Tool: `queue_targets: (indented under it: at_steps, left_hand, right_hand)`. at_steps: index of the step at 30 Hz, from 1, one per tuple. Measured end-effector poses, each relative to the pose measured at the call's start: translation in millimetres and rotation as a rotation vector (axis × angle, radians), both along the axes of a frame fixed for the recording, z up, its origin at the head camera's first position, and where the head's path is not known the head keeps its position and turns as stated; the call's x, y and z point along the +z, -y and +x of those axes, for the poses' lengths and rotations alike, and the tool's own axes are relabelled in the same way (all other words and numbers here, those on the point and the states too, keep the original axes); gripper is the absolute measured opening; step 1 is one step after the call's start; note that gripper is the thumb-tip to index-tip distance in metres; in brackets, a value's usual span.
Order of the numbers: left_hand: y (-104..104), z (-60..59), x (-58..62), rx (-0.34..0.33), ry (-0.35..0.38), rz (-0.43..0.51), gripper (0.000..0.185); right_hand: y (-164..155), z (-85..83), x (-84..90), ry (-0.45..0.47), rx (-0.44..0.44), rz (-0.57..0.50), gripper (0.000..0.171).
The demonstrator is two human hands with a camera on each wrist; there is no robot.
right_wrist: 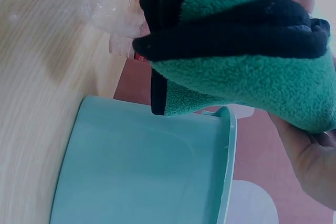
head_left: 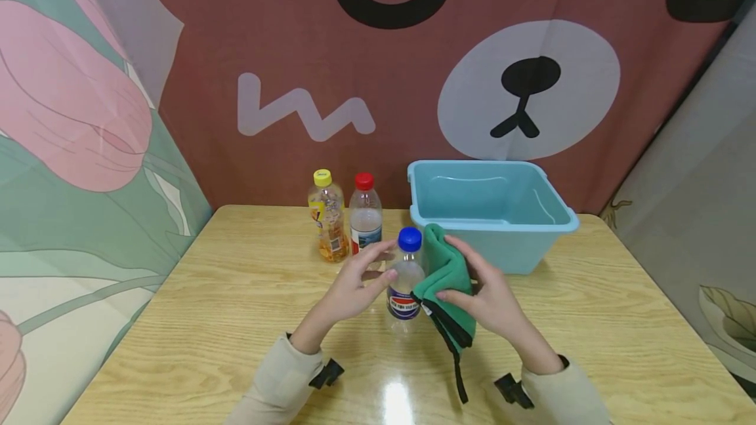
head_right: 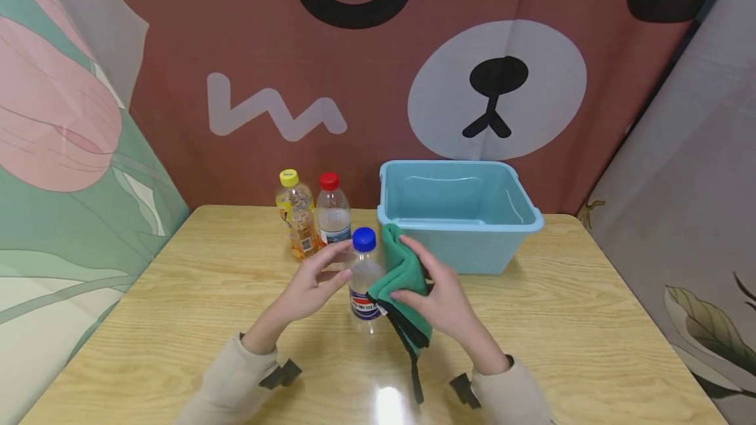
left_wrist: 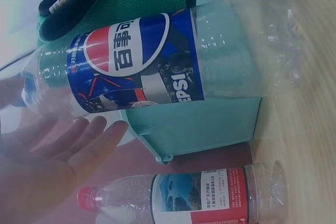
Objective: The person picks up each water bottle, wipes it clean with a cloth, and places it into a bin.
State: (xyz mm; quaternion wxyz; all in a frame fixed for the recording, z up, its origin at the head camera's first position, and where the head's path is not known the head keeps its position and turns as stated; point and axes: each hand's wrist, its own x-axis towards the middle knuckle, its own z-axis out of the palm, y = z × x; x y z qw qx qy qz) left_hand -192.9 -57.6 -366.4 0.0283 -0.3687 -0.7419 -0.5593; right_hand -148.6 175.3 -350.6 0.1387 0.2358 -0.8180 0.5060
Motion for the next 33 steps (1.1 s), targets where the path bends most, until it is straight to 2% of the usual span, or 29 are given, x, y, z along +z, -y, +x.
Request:
queue_targets:
  at_steps: [4,9,13,17,24,33]
  left_hand:
    - [-2,2.4,1.2,0.06,-0.014,-0.052,0.05]
    - [-7,6.7,4.3,0.127,0.007,-0.112,0.052]
    - [-10,8.2,5.2,0.132,0.023,-0.108,0.052]
    - [-12,8.6,4.5,0.139,0.029,-0.099,0.053]
    - [-13,8.5,4.1,0.122,0.042,-0.079,0.053]
    - [-12,7.4,2.7,0.112,0.071,-0.072,0.053]
  right_hand:
    - [1,0.3,1.6,-0.007,0.004,0.02,0.074]
    - [1,-1.1,-0.7,-0.028,0.008,0.055,0.075]
    - [1,-2.5,-4.4,-0.049,0.007,0.102,0.077]
    - [2,-2.4,-6.1,-0.026,0.011,0.112,0.076]
    - [4,-1.9,-6.8,0.018,0.024,0.068,0.075]
    - [4,-4.8,-19.1,0.107,0.027,0.023,0.076]
